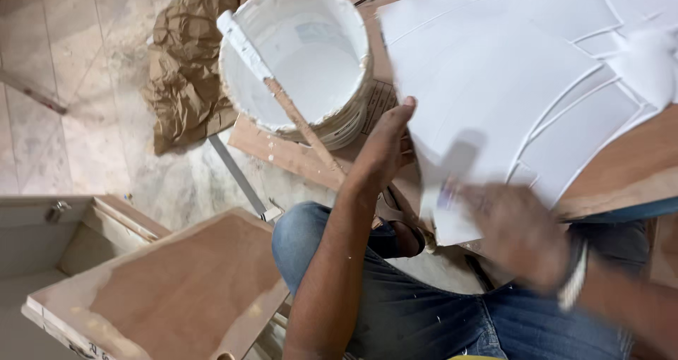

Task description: The person spreads white adhesive across a wooden panel using a small plastic scraper tool, repeatedly dipping the scraper into a bucket and smoothing the glue over the surface.

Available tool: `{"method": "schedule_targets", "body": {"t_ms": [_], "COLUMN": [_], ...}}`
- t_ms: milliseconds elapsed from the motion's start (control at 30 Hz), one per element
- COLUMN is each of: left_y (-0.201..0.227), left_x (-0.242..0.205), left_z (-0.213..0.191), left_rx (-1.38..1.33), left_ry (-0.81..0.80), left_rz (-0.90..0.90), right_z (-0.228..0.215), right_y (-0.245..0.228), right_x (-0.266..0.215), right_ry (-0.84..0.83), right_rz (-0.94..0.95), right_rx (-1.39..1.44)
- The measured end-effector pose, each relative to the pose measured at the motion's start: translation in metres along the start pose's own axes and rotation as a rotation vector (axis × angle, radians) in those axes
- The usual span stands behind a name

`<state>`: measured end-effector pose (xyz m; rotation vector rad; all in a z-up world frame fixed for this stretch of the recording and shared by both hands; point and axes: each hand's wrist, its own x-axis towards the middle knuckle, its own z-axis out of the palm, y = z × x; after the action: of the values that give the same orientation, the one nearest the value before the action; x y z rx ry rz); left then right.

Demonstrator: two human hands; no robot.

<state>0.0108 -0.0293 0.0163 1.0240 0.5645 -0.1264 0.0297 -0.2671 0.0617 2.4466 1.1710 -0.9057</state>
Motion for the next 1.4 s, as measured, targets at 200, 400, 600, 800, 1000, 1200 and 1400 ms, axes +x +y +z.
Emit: {"method": "schedule_targets", "body": {"t_ms": [200, 400, 600, 800, 1000, 1200, 1400], "left_y": [0.002, -0.021, -0.023, -0.005, -0.008, -0.005, -0.014], "left_x": [0.004, 0.018, 0.027, 0.017, 0.017, 0.018, 0.029], "left_z": [0.001, -0.009, -0.017, -0.001, 0.0, -0.002, -0.016], "left_rx": [0.0, 0.013, 0.033, 0.034, 0.03, 0.059, 0.326], "left_ry": [0.139, 0.157, 0.246, 0.213, 0.189, 0.237, 0.394], "left_rz": [0.025, 0.11, 0.056, 0.065, 0.108, 0.062, 0.082], "right_z": [0.02, -0.032, 0.05, 0.048, 0.003, 0.088, 0.194], "right_y": [0.03, 0.129, 0.03, 0.1, 0.164, 0.085, 0.242], "right_x": [-0.049, 0.015, -0.052, -0.05, -0.002, -0.069, -0.071], "right_ry": [1.004, 0.961, 0.313, 0.784, 0.872, 0.842, 1.2], "right_rz": [-0.275, 0.047, -0.18, -0.2, 0.15, -0.159, 0.022], "right_rx": [-0.401, -0.137, -0.047, 0.007, -0.073, 0.032, 1.1]}}
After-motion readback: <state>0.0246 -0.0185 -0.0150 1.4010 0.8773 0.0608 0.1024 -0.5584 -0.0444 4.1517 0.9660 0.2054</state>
